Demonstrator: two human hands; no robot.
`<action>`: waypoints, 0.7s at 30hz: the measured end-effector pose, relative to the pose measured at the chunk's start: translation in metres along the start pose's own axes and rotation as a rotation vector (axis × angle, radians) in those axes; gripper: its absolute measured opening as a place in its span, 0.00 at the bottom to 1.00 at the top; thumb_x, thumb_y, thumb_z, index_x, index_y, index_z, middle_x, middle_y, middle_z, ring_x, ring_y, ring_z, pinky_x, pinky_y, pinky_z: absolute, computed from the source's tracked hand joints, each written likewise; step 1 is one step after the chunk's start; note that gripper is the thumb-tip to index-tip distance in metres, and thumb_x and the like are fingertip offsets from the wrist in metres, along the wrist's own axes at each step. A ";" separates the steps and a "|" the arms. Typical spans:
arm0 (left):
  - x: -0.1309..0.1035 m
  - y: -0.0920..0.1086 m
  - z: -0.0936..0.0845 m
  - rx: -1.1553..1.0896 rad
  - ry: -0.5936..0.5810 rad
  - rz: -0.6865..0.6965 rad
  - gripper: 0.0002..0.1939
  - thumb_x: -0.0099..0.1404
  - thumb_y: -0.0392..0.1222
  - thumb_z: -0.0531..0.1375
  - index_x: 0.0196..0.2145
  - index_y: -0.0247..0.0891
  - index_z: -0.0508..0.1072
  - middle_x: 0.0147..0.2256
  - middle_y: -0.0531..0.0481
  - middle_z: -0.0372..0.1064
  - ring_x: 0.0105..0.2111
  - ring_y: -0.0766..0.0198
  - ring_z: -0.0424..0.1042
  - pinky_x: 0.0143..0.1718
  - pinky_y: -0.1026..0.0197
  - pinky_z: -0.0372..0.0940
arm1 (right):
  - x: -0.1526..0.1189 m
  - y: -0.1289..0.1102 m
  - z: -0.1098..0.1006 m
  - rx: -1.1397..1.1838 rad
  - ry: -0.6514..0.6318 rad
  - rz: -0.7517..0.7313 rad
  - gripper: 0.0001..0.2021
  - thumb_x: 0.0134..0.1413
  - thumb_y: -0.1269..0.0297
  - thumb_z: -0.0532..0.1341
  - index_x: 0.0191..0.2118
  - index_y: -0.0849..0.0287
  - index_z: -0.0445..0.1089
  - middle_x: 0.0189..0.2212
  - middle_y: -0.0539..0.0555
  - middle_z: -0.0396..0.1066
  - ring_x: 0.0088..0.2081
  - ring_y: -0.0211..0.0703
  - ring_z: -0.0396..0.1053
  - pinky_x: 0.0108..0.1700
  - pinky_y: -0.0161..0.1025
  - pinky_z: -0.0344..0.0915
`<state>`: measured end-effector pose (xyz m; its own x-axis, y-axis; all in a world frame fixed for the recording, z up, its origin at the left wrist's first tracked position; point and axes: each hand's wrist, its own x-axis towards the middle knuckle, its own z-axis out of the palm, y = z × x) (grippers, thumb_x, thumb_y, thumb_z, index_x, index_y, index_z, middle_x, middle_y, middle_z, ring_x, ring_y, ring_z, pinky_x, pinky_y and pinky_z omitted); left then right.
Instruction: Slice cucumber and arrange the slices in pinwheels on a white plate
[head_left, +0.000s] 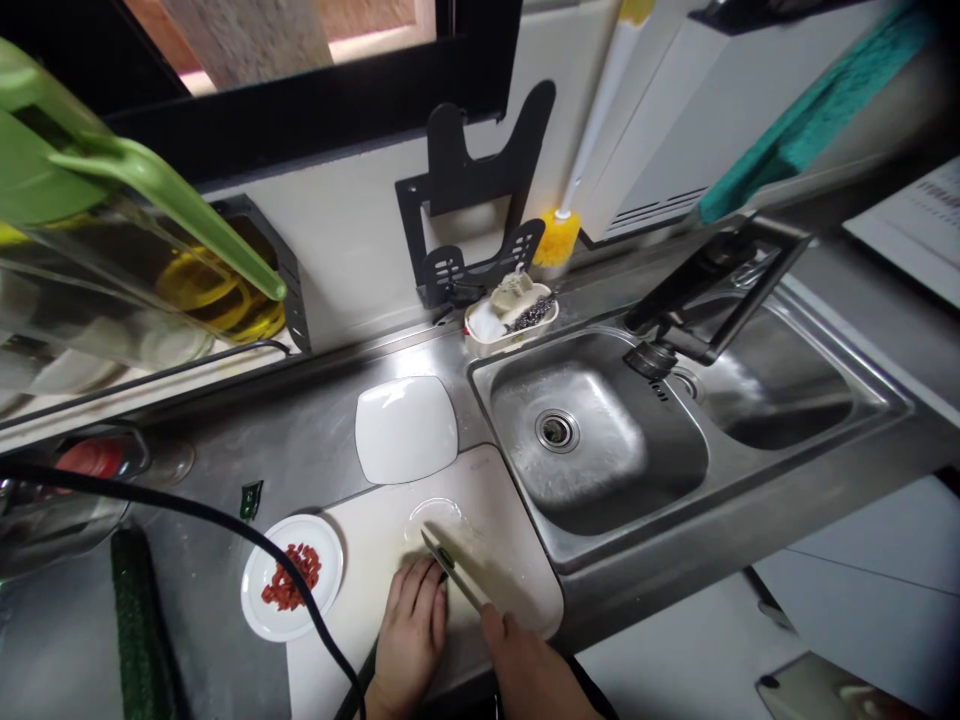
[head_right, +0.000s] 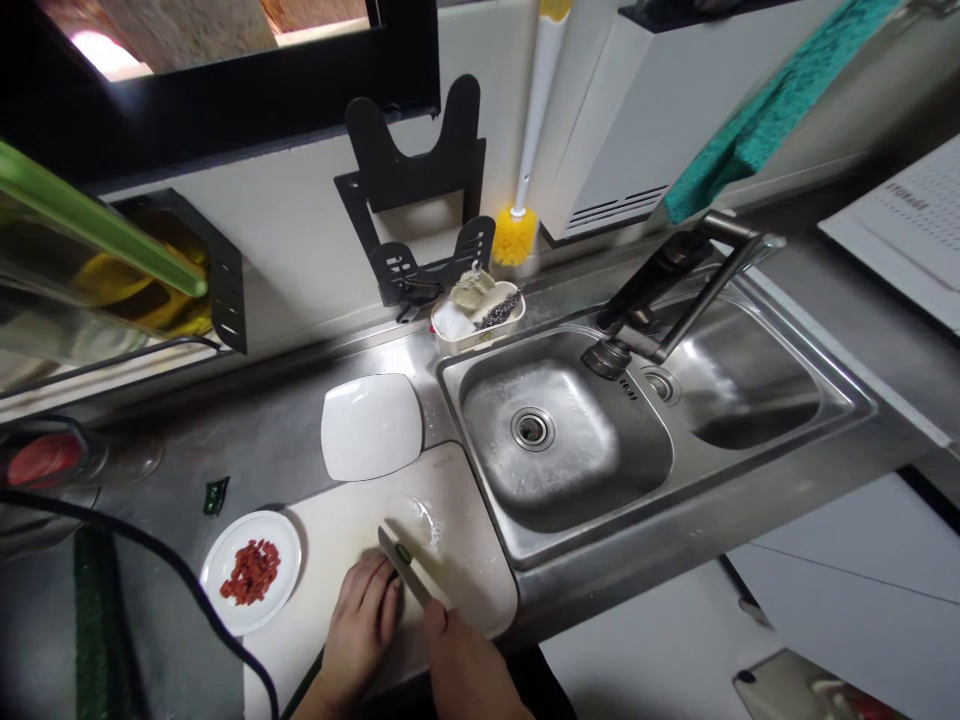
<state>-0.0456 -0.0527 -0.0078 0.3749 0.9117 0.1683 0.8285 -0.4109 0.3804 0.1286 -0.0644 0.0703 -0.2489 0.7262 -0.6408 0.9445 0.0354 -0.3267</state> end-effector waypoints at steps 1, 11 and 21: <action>0.000 0.000 0.000 -0.002 0.001 0.002 0.16 0.68 0.36 0.49 0.50 0.37 0.68 0.46 0.43 0.72 0.49 0.57 0.70 0.54 0.48 0.64 | 0.001 -0.001 -0.002 0.012 0.005 0.004 0.20 0.52 0.84 0.46 0.46 0.60 0.64 0.33 0.57 0.73 0.34 0.42 0.74 0.28 0.30 0.60; 0.001 0.002 -0.001 -0.013 -0.001 -0.011 0.15 0.68 0.35 0.49 0.49 0.37 0.69 0.46 0.44 0.72 0.48 0.57 0.69 0.54 0.48 0.64 | 0.013 -0.017 -0.015 0.015 -0.053 0.057 0.20 0.52 0.85 0.45 0.44 0.61 0.65 0.33 0.57 0.73 0.33 0.45 0.75 0.29 0.33 0.64; 0.002 0.003 -0.002 0.010 0.014 0.003 0.16 0.68 0.35 0.48 0.50 0.37 0.69 0.46 0.44 0.72 0.48 0.58 0.70 0.54 0.49 0.64 | 0.030 -0.019 -0.007 -0.015 0.041 0.040 0.19 0.55 0.83 0.46 0.45 0.61 0.66 0.34 0.56 0.74 0.33 0.43 0.74 0.32 0.33 0.65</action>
<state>-0.0433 -0.0522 -0.0049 0.3716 0.9103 0.1822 0.8315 -0.4137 0.3709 0.1046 -0.0389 0.0624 -0.2025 0.7547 -0.6241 0.9566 0.0161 -0.2909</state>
